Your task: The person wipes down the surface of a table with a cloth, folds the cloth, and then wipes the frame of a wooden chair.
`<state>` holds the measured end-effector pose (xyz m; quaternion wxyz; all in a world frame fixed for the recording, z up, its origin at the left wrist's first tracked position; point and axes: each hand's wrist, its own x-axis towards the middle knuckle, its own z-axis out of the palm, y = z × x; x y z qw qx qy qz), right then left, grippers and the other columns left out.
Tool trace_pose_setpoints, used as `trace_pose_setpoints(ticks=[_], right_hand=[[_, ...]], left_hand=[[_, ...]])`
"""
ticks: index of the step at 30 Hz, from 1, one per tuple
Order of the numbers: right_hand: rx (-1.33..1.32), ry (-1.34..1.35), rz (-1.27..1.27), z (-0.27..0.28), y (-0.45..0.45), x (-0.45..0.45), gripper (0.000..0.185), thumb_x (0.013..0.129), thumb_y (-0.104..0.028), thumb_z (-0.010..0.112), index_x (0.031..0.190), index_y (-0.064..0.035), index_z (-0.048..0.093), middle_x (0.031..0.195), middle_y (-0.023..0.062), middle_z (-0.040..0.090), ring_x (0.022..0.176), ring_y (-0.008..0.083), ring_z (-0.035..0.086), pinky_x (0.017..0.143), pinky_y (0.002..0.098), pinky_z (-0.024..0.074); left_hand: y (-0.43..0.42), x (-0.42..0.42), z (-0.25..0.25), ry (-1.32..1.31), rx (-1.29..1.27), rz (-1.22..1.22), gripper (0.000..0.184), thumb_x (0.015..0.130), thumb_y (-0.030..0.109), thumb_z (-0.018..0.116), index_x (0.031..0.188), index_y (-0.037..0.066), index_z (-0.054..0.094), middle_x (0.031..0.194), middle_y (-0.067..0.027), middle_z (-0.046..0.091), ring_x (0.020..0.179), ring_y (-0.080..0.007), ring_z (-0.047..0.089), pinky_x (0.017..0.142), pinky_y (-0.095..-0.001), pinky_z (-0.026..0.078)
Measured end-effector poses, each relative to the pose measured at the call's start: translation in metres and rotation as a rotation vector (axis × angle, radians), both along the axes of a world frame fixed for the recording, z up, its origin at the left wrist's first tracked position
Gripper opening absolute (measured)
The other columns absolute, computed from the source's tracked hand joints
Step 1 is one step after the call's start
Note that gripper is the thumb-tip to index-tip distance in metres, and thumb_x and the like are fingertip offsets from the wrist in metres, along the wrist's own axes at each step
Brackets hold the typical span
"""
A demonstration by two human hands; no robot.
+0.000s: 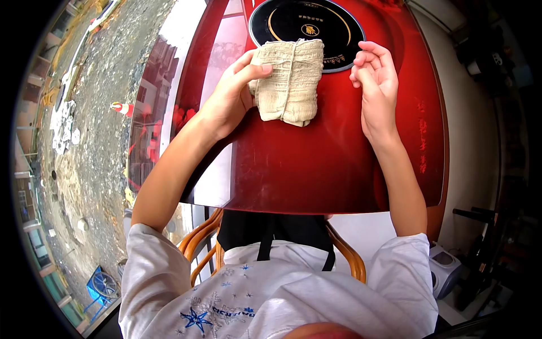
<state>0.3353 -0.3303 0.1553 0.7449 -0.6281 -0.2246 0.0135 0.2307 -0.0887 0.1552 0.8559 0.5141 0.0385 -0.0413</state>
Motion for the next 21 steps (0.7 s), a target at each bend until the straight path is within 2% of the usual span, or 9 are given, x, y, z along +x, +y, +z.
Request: trace_pose_setpoints(ticks=[1, 5, 9, 12, 15, 16, 18, 19, 21], right_hand=[[-0.001, -0.001, 0.012, 0.001, 0.004, -0.004, 0.039, 0.091, 0.011, 0.055, 0.128, -0.0022, 0.057, 0.101, 0.0008, 0.056, 0.084, 0.005, 0.055, 0.073, 0.0193, 0.0471], [-0.042, -0.092, 0.052, -0.015, 0.011, -0.006, 0.046, 0.086, 0.018, 0.057, 0.126, -0.0035, 0.058, 0.099, -0.0014, 0.051, 0.082, 0.0012, 0.05, 0.066, 0.016, 0.0414], [-0.163, -0.145, 0.106, -0.02, 0.01, -0.007, 0.048, 0.085, 0.018, 0.056, 0.127, -0.0047, 0.057, 0.096, -0.003, 0.047, 0.076, -0.0002, 0.044, 0.061, 0.0164, 0.0354], [-0.261, -0.209, 0.124, -0.026, 0.005, -0.002, 0.046, 0.089, 0.008, 0.062, 0.132, -0.0048, 0.054, 0.101, 0.0004, 0.052, 0.08, 0.0034, 0.051, 0.064, 0.0192, 0.0414], [-0.27, -0.38, 0.145, -0.019, 0.008, -0.006, 0.051, 0.093, -0.011, 0.068, 0.14, -0.004, 0.05, 0.111, 0.0068, 0.057, 0.088, 0.0106, 0.059, 0.071, 0.0258, 0.049], [-0.317, -0.363, 0.224, -0.018, 0.004, -0.006, 0.067, 0.094, -0.029, 0.071, 0.15, -0.0027, 0.044, 0.127, 0.0146, 0.06, 0.104, 0.0213, 0.064, 0.084, 0.0344, 0.0544], [-0.262, -0.269, 0.363, -0.016, 0.008, -0.013, 0.078, 0.093, -0.032, 0.073, 0.156, -0.0018, 0.038, 0.138, 0.0184, 0.058, 0.122, 0.026, 0.061, 0.096, 0.0388, 0.054], [-0.225, -0.157, 0.427, -0.016, 0.01, -0.019, 0.085, 0.092, -0.035, 0.075, 0.158, -0.0003, 0.034, 0.147, 0.0201, 0.055, 0.137, 0.0285, 0.054, 0.11, 0.0418, 0.0482], [-0.184, -0.09, 0.493, -0.016, 0.018, -0.033, 0.081, 0.099, -0.034, 0.072, 0.16, 0.0014, 0.032, 0.147, 0.0167, 0.055, 0.139, 0.025, 0.053, 0.116, 0.0403, 0.0423]], left_hand=[[0.0, 0.001, 0.0, 0.024, -0.008, 0.0, 0.058, 0.097, 0.032, 0.073, 0.144, 0.006, 0.052, 0.136, -0.0086, 0.064, 0.127, -0.0194, 0.063, 0.11, -0.0384, 0.05], [-0.004, 0.001, 0.006, 0.105, -0.009, 0.031, 0.055, 0.096, 0.032, 0.076, 0.14, 0.006, 0.056, 0.134, -0.0086, 0.066, 0.126, -0.0192, 0.064, 0.112, -0.0384, 0.05], [-0.001, -0.002, 0.003, 0.057, 0.042, 0.029, 0.055, 0.093, 0.026, 0.077, 0.139, 0.005, 0.054, 0.132, -0.0095, 0.067, 0.124, -0.0196, 0.065, 0.111, -0.0379, 0.05], [0.0, -0.003, -0.001, 0.016, 0.083, 0.034, 0.057, 0.091, 0.021, 0.077, 0.139, 0.005, 0.053, 0.13, -0.0095, 0.067, 0.121, -0.0192, 0.066, 0.11, -0.0368, 0.049], [-0.002, -0.003, 0.002, -0.025, 0.116, 0.022, 0.059, 0.089, 0.017, 0.078, 0.14, 0.004, 0.052, 0.129, -0.0098, 0.067, 0.121, -0.0191, 0.066, 0.11, -0.0366, 0.049], [-0.005, -0.004, 0.003, -0.041, 0.14, 0.017, 0.06, 0.089, 0.015, 0.078, 0.141, 0.003, 0.052, 0.13, -0.0104, 0.067, 0.122, -0.0194, 0.065, 0.111, -0.0374, 0.049], [-0.006, -0.006, 0.004, -0.077, 0.177, -0.009, 0.062, 0.087, 0.013, 0.08, 0.142, 0.003, 0.052, 0.13, -0.0104, 0.067, 0.123, -0.0193, 0.065, 0.112, -0.038, 0.049], [-0.006, -0.006, 0.004, -0.099, 0.19, -0.029, 0.064, 0.086, 0.011, 0.081, 0.143, 0.003, 0.053, 0.131, -0.0099, 0.067, 0.124, -0.0188, 0.064, 0.112, -0.0376, 0.049], [-0.005, -0.006, 0.006, -0.126, 0.178, -0.113, 0.071, 0.084, 0.011, 0.086, 0.145, 0.006, 0.052, 0.132, -0.008, 0.066, 0.126, -0.0182, 0.063, 0.112, -0.0367, 0.048]])
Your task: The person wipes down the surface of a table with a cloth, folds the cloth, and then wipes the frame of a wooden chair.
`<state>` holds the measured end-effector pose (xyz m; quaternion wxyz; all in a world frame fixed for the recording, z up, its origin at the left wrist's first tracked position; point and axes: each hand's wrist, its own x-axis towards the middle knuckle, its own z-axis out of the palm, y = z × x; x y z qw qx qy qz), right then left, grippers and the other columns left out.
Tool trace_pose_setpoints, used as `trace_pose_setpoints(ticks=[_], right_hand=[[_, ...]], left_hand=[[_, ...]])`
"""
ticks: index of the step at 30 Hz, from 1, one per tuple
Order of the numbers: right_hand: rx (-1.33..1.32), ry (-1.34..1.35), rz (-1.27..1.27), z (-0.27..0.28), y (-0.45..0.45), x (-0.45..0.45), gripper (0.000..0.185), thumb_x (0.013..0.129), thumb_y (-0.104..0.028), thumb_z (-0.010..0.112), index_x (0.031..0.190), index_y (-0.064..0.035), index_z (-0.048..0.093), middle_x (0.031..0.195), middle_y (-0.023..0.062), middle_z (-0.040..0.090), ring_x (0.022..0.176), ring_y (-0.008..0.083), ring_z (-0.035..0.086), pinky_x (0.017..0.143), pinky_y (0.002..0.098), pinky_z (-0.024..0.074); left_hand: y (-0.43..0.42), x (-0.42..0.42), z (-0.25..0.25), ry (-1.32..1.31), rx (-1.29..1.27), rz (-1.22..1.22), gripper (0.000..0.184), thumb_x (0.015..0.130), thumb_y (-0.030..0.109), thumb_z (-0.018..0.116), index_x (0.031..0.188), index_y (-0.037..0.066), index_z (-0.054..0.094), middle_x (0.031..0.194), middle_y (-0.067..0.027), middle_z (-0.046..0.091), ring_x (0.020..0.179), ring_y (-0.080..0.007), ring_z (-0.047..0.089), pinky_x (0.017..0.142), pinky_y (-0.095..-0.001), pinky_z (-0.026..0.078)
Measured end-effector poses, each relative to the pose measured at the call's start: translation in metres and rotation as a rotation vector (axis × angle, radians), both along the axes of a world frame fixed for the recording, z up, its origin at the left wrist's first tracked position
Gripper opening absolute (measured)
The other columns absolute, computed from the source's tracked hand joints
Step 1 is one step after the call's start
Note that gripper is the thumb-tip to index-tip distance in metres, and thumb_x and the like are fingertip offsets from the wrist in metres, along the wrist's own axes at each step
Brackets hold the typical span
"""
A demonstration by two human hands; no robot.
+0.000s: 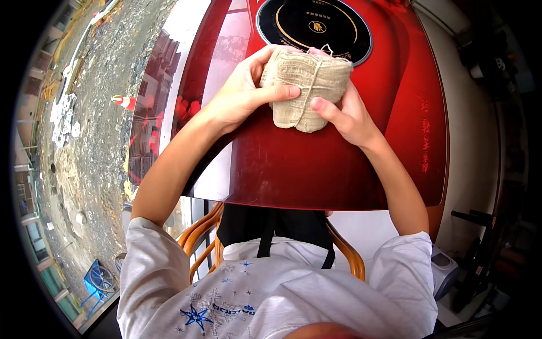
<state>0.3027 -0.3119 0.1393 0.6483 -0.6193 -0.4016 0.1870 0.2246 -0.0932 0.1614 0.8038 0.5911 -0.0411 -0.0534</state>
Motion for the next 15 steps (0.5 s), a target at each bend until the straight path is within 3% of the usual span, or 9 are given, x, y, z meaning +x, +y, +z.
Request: trace_pose_setpoints(ticks=[3, 5, 7, 9, 11, 13, 15], right_hand=[[0.053, 0.146, -0.005, -0.001, 0.006, -0.009, 0.059, 0.108, -0.026, 0.063, 0.155, 0.0017, 0.041, 0.142, 0.0115, 0.06, 0.134, 0.0192, 0.056, 0.115, 0.0364, 0.0436], [0.053, 0.273, -0.068, 0.002, 0.006, -0.006, 0.05, 0.109, -0.024, 0.061, 0.15, 0.0017, 0.047, 0.139, 0.0102, 0.063, 0.131, 0.0169, 0.058, 0.113, 0.0346, 0.0448], [0.187, 0.356, -0.337, 0.007, 0.002, 0.007, 0.038, 0.11, -0.024, 0.06, 0.138, 0.0003, 0.058, 0.13, 0.0091, 0.068, 0.119, 0.014, 0.063, 0.105, 0.0323, 0.0491], [0.246, 0.081, -0.576, 0.016, -0.013, 0.031, 0.035, 0.109, -0.023, 0.06, 0.135, 0.0013, 0.06, 0.126, 0.0087, 0.069, 0.113, 0.0136, 0.065, 0.1, 0.0316, 0.052], [0.165, -0.133, -0.741, 0.027, -0.025, 0.038, 0.035, 0.11, -0.021, 0.058, 0.135, 0.0029, 0.06, 0.129, 0.0114, 0.069, 0.119, 0.0187, 0.067, 0.106, 0.0353, 0.0515], [0.107, -0.33, -0.65, 0.023, -0.019, 0.043, 0.046, 0.104, -0.017, 0.065, 0.146, -0.0006, 0.056, 0.142, 0.0162, 0.064, 0.125, 0.026, 0.065, 0.108, 0.0359, 0.0507], [-0.277, -0.788, -0.56, 0.008, -0.012, 0.031, 0.063, 0.096, -0.032, 0.073, 0.149, -0.0053, 0.054, 0.148, 0.0177, 0.06, 0.138, 0.0345, 0.056, 0.115, 0.0474, 0.0461]], left_hand=[[0.0, 0.0, 0.0, -0.106, 0.192, -0.03, 0.074, 0.085, 0.014, 0.087, 0.149, 0.005, 0.05, 0.135, -0.0082, 0.065, 0.129, -0.0197, 0.061, 0.114, -0.0367, 0.046], [-0.003, -0.001, -0.005, -0.25, 0.315, 0.092, 0.077, 0.086, 0.017, 0.085, 0.152, 0.005, 0.048, 0.147, -0.013, 0.058, 0.141, -0.0243, 0.051, 0.12, -0.0424, 0.039], [0.006, 0.006, -0.012, -0.312, 0.468, 0.31, 0.07, 0.092, 0.023, 0.075, 0.153, 0.005, 0.047, 0.152, -0.0156, 0.055, 0.145, -0.027, 0.048, 0.122, -0.044, 0.036], [0.02, 0.014, -0.018, -0.289, 0.33, 0.467, 0.053, 0.098, 0.024, 0.064, 0.146, 0.003, 0.054, 0.146, -0.0129, 0.059, 0.136, -0.0245, 0.054, 0.116, -0.04, 0.042], [0.028, 0.014, -0.013, -0.167, 0.13, 0.538, 0.05, 0.101, 0.03, 0.058, 0.142, 0.002, 0.056, 0.139, -0.0121, 0.063, 0.127, -0.0205, 0.058, 0.108, -0.0366, 0.045], [0.03, 0.013, -0.012, -0.049, -0.082, 0.557, 0.048, 0.102, 0.036, 0.056, 0.136, 0.002, 0.058, 0.134, -0.0113, 0.064, 0.117, -0.0178, 0.06, 0.101, -0.0357, 0.047], [0.032, 0.014, -0.014, 0.006, -0.141, 0.571, 0.046, 0.102, 0.036, 0.057, 0.133, 0.002, 0.06, 0.132, -0.0107, 0.065, 0.116, -0.0176, 0.06, 0.102, -0.0357, 0.046]])
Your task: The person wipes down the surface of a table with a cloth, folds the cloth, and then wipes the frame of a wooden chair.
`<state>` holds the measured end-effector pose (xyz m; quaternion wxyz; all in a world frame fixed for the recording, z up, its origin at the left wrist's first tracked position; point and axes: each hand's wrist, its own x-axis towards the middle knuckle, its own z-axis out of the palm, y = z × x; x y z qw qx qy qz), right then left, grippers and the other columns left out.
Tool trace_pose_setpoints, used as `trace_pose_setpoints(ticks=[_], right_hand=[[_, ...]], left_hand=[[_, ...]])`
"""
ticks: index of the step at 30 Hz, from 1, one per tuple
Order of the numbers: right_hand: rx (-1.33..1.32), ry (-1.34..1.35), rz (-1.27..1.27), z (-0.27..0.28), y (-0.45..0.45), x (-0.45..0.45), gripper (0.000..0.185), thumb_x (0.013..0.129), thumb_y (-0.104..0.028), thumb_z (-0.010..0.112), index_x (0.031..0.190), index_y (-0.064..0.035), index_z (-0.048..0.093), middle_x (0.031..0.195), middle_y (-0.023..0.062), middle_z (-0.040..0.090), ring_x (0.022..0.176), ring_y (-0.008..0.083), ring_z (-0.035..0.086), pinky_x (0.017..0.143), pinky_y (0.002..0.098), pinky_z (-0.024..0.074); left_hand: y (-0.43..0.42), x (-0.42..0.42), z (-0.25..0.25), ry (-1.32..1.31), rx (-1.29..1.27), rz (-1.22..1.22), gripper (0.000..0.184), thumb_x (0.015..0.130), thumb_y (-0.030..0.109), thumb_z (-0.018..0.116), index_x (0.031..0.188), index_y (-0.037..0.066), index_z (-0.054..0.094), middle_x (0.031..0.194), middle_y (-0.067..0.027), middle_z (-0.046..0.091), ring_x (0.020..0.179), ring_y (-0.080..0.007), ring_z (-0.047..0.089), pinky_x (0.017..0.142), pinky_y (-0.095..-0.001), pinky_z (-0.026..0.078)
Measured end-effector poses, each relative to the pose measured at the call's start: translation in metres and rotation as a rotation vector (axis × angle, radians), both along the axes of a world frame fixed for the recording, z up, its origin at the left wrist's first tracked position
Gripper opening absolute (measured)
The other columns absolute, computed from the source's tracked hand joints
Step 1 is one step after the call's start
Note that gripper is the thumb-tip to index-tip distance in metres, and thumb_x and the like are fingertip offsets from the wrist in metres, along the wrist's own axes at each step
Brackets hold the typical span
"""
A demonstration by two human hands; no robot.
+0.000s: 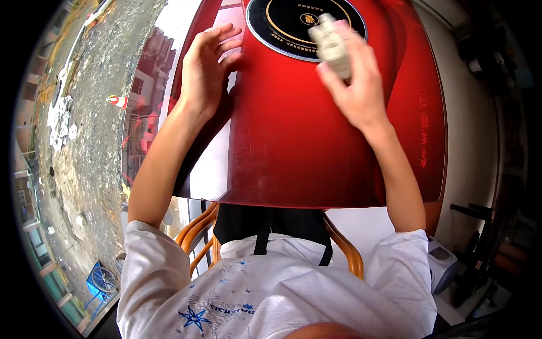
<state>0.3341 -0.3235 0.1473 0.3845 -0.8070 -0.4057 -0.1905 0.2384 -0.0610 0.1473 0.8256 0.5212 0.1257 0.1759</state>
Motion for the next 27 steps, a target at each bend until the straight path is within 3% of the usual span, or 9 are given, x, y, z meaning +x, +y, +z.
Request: trace_pose_setpoints(ticks=[2, 3, 6, 7, 10, 14, 18, 22, 27], right_hand=[[-0.419, -0.154, 0.171, -0.008, 0.01, -0.028, 0.079, 0.089, -0.051, 0.074, 0.152, -0.0064, 0.053, 0.155, 0.0193, 0.053, 0.149, 0.0382, 0.042, 0.125, 0.0532, 0.0318], [-0.44, -0.134, 0.157, -0.009, 0.013, -0.034, 0.084, 0.089, -0.06, 0.07, 0.152, -0.0075, 0.053, 0.155, 0.0198, 0.052, 0.151, 0.0384, 0.04, 0.13, 0.0519, 0.0232], [-0.524, 0.019, 0.158, 0.013, 0.0, -0.015, 0.066, 0.099, -0.049, 0.065, 0.152, -0.0123, 0.055, 0.158, 0.0134, 0.052, 0.15, 0.0329, 0.042, 0.128, 0.0552, 0.024], [-0.452, -0.084, 0.071, 0.002, -0.004, -0.006, 0.056, 0.104, -0.042, 0.06, 0.152, -0.0148, 0.056, 0.161, 0.0107, 0.05, 0.15, 0.0303, 0.044, 0.127, 0.057, 0.0243], [-0.323, 0.102, 0.148, -0.018, -0.001, 0.001, 0.053, 0.104, -0.041, 0.06, 0.151, -0.0141, 0.058, 0.163, 0.0129, 0.047, 0.152, 0.0364, 0.04, 0.127, 0.0532, 0.0288], [-0.357, 0.076, 0.375, -0.004, 0.007, -0.029, 0.056, 0.094, -0.042, 0.074, 0.141, -0.0123, 0.065, 0.148, 0.014, 0.057, 0.144, 0.0382, 0.047, 0.12, 0.0522, 0.039], [-0.271, 0.194, 0.781, -0.006, 0.023, -0.06, 0.059, 0.083, -0.044, 0.085, 0.131, -0.0133, 0.071, 0.137, 0.0102, 0.064, 0.131, 0.0352, 0.055, 0.121, 0.0544, 0.0357], [-0.285, 0.055, 0.564, -0.004, 0.016, -0.038, 0.052, 0.083, -0.05, 0.083, 0.119, -0.0137, 0.075, 0.12, 0.0082, 0.068, 0.124, 0.0298, 0.057, 0.117, 0.0511, 0.0372], [-0.337, -0.153, -0.082, -0.012, -0.012, 0.017, 0.059, 0.083, -0.063, 0.081, 0.11, -0.0104, 0.074, 0.108, 0.0088, 0.068, 0.112, 0.0269, 0.059, 0.105, 0.0443, 0.0429]], left_hand=[[0.0, 0.001, -0.002, 0.007, 0.052, 0.02, 0.045, 0.101, 0.036, 0.058, 0.131, 0.002, 0.061, 0.131, -0.0107, 0.065, 0.115, -0.0173, 0.061, 0.101, -0.0356, 0.046], [0.001, 0.0, -0.003, 0.011, 0.08, 0.034, 0.045, 0.101, 0.036, 0.058, 0.13, 0.002, 0.061, 0.131, -0.0106, 0.065, 0.114, -0.0171, 0.061, 0.101, -0.0356, 0.046], [0.001, -0.002, -0.001, -0.004, 0.074, 0.032, 0.044, 0.101, 0.035, 0.058, 0.128, 0.002, 0.062, 0.129, -0.0107, 0.065, 0.112, -0.0167, 0.061, 0.099, -0.035, 0.047], [0.001, -0.002, -0.001, -0.003, 0.064, 0.024, 0.043, 0.101, 0.035, 0.058, 0.128, 0.002, 0.063, 0.128, -0.0105, 0.065, 0.111, -0.0166, 0.061, 0.099, -0.0347, 0.047], [0.001, -0.003, -0.004, 0.009, 0.017, -0.018, 0.041, 0.101, 0.034, 0.058, 0.126, 0.002, 0.063, 0.126, -0.0099, 0.066, 0.108, -0.0163, 0.062, 0.097, -0.0339, 0.047], [0.002, 0.0, -0.008, 0.001, -0.059, -0.062, 0.039, 0.1, 0.032, 0.059, 0.124, 0.002, 0.063, 0.121, -0.0089, 0.066, 0.103, -0.0165, 0.062, 0.094, -0.0332, 0.048], [0.007, -0.001, -0.009, -0.069, -0.08, -0.052, 0.039, 0.099, 0.032, 0.059, 0.123, 0.001, 0.064, 0.118, -0.0082, 0.067, 0.101, -0.0169, 0.062, 0.091, -0.0327, 0.047], [0.017, -0.001, -0.012, -0.113, -0.071, -0.112, 0.04, 0.1, 0.031, 0.056, 0.125, 0.001, 0.065, 0.12, -0.009, 0.067, 0.105, -0.0183, 0.062, 0.099, -0.0346, 0.047], [0.014, -0.002, -0.01, -0.078, -0.174, -0.135, 0.041, 0.099, 0.03, 0.055, 0.125, -0.001, 0.063, 0.12, -0.0109, 0.066, 0.106, -0.0213, 0.061, 0.1, -0.0358, 0.046]])
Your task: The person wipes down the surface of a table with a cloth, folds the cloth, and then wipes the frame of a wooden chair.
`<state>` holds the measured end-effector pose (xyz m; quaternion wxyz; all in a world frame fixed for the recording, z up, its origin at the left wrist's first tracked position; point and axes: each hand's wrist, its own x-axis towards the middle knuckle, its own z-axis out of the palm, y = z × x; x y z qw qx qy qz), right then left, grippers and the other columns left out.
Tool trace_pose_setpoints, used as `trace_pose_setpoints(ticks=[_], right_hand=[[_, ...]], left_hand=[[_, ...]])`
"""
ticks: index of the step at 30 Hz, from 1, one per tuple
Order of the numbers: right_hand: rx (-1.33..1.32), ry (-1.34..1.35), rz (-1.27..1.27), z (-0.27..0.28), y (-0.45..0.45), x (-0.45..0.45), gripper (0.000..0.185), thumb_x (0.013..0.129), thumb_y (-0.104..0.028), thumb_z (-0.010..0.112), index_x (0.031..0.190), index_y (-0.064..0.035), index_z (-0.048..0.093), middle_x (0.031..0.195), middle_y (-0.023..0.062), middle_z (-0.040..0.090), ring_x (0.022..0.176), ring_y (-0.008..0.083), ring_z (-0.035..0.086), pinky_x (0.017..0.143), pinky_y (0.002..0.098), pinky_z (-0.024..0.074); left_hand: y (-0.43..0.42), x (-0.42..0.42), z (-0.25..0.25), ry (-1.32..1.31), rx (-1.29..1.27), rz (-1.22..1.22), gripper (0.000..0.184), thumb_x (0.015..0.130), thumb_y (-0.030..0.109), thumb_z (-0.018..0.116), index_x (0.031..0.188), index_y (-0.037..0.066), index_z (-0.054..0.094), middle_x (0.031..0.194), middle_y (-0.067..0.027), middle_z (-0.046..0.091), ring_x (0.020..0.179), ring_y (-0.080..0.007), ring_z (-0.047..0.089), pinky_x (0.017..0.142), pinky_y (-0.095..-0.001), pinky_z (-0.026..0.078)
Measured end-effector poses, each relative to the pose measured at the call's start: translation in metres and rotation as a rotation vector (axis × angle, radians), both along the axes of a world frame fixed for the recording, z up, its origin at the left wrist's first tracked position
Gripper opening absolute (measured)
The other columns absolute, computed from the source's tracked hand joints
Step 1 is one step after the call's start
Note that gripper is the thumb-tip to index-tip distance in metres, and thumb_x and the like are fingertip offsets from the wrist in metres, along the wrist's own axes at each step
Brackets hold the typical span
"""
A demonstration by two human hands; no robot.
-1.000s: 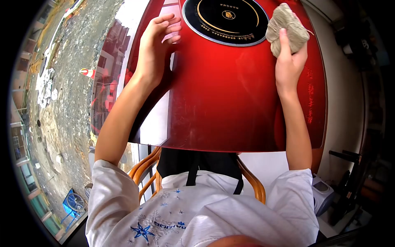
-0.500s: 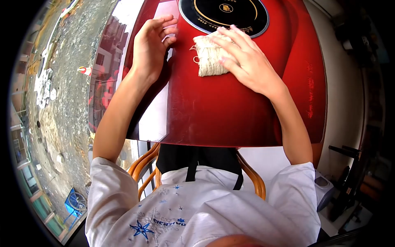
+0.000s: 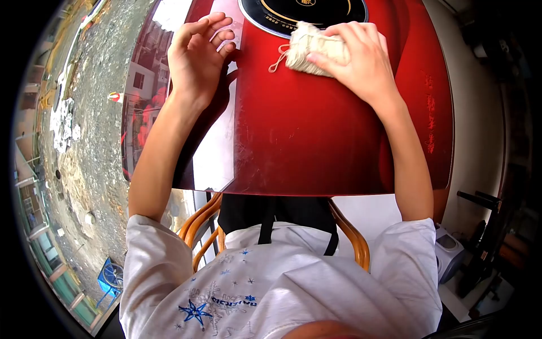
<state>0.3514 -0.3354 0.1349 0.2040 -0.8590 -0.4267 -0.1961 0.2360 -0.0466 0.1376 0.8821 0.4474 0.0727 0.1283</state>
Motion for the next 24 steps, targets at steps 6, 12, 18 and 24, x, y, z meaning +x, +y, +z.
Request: trace_pose_setpoints(ticks=[6, 12, 18, 24], right_hand=[[-0.104, 0.056, 0.018, 0.005, 0.01, -0.027, 0.061, 0.089, -0.05, 0.076, 0.121, 0.0002, 0.064, 0.112, 0.0133, 0.063, 0.108, 0.0285, 0.059, 0.095, 0.0424, 0.045], [-0.023, 0.32, 0.474, 0.013, 0.03, -0.076, 0.047, 0.085, -0.039, 0.077, 0.118, -0.0052, 0.071, 0.111, 0.0087, 0.063, 0.109, 0.0262, 0.057, 0.098, 0.04, 0.0433], [0.025, 0.057, 0.175, 0.006, 0.011, -0.029, 0.047, 0.088, -0.049, 0.08, 0.111, -0.0086, 0.073, 0.112, 0.006, 0.063, 0.106, 0.0231, 0.063, 0.094, 0.0407, 0.0437], [0.037, 0.211, -0.015, 0.01, -0.015, 0.012, 0.042, 0.083, -0.038, 0.087, 0.102, -0.0043, 0.07, 0.092, 0.0077, 0.071, 0.08, 0.0203, 0.069, 0.075, 0.0346, 0.055]], left_hand=[[0.005, 0.001, -0.006, -0.034, -0.068, -0.023, 0.043, 0.098, 0.032, 0.055, 0.126, -0.001, 0.062, 0.122, -0.0114, 0.065, 0.107, -0.0228, 0.06, 0.101, -0.0377, 0.045], [0.008, 0.0, -0.007, -0.048, -0.092, -0.068, 0.043, 0.1, 0.033, 0.053, 0.125, 0.0, 0.063, 0.122, -0.0119, 0.066, 0.108, -0.0231, 0.06, 0.101, -0.0382, 0.045], [0.017, 0.002, -0.011, -0.096, -0.195, -0.16, 0.044, 0.101, 0.032, 0.051, 0.125, -0.003, 0.064, 0.122, -0.0146, 0.067, 0.108, -0.026, 0.061, 0.102, -0.0408, 0.045], [0.011, 0.001, -0.01, -0.057, -0.178, -0.12, 0.044, 0.102, 0.032, 0.051, 0.126, -0.003, 0.063, 0.12, -0.014, 0.068, 0.105, -0.0244, 0.062, 0.098, -0.0373, 0.048]])
